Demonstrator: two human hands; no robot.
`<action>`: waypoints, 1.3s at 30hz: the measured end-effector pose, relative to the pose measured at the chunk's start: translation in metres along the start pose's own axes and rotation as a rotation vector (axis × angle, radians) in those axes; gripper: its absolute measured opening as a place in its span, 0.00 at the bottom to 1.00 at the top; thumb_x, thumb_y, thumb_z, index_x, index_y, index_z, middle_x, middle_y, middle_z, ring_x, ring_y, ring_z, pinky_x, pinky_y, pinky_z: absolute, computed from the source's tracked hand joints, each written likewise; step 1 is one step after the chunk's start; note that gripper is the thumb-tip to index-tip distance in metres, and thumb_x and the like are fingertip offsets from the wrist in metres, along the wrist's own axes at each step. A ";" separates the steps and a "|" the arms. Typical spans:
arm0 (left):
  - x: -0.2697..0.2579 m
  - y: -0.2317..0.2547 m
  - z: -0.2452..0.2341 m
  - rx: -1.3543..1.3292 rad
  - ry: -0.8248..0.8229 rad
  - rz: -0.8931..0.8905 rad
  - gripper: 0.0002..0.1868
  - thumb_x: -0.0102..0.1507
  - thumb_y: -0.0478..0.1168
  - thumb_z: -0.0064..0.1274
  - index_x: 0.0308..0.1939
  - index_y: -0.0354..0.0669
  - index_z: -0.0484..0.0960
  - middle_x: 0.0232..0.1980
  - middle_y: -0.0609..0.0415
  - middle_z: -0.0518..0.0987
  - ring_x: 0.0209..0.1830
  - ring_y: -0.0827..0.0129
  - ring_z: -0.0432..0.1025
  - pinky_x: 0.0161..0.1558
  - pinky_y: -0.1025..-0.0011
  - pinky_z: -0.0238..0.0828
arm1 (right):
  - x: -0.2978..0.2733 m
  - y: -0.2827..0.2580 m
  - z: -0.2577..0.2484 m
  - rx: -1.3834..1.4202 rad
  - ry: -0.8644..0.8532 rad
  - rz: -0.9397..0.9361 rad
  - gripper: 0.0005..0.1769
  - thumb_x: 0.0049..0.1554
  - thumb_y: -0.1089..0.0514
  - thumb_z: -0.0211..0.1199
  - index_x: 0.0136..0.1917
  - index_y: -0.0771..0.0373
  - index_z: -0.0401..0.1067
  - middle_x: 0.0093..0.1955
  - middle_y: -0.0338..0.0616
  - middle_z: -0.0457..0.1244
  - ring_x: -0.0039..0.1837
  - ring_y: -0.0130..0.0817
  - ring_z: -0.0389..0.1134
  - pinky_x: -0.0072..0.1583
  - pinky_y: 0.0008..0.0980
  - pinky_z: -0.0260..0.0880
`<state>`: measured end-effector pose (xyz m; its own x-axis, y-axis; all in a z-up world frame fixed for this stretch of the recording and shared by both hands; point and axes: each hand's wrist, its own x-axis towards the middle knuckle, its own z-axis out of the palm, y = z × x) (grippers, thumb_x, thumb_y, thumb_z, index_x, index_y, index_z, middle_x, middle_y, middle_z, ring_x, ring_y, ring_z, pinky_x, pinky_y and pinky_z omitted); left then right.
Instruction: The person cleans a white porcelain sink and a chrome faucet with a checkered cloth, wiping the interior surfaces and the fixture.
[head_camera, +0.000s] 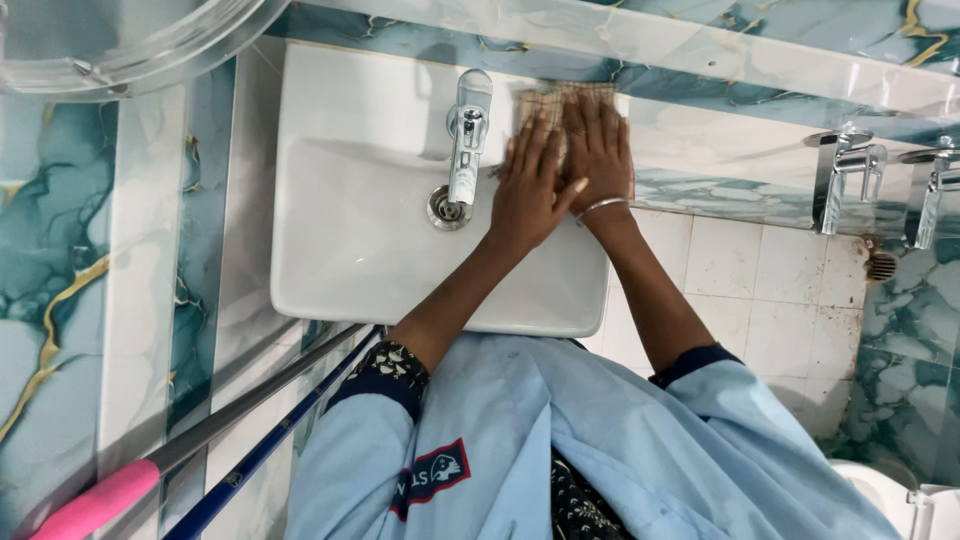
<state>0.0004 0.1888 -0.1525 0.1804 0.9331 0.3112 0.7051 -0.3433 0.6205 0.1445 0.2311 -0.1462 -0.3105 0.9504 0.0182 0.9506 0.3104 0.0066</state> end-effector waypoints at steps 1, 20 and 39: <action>0.001 0.008 0.008 0.004 -0.049 0.025 0.42 0.69 0.61 0.47 0.75 0.33 0.58 0.81 0.36 0.51 0.83 0.45 0.45 0.80 0.46 0.39 | -0.015 0.003 0.008 -0.040 0.026 0.098 0.48 0.63 0.45 0.56 0.87 0.65 0.42 0.88 0.57 0.35 0.86 0.60 0.34 0.81 0.59 0.31; -0.065 -0.136 -0.085 0.092 0.292 -0.209 0.55 0.73 0.71 0.41 0.81 0.25 0.42 0.81 0.19 0.36 0.83 0.30 0.29 0.79 0.42 0.31 | 0.064 -0.199 0.025 0.141 0.239 -0.341 0.38 0.72 0.44 0.53 0.86 0.64 0.47 0.87 0.61 0.38 0.87 0.59 0.35 0.82 0.60 0.38; -0.126 -0.176 -0.099 0.014 -0.192 -0.733 0.56 0.68 0.68 0.27 0.84 0.28 0.32 0.87 0.29 0.39 0.64 0.36 0.62 0.43 0.55 0.57 | 0.035 -0.266 0.076 -0.244 0.067 -0.712 0.56 0.58 0.30 0.51 0.85 0.64 0.39 0.87 0.57 0.31 0.86 0.49 0.26 0.80 0.52 0.22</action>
<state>-0.2146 0.1211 -0.2300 -0.2223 0.9246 -0.3092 0.6989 0.3723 0.6107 -0.1191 0.1830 -0.2235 -0.8565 0.5159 -0.0122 0.4954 0.8286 0.2608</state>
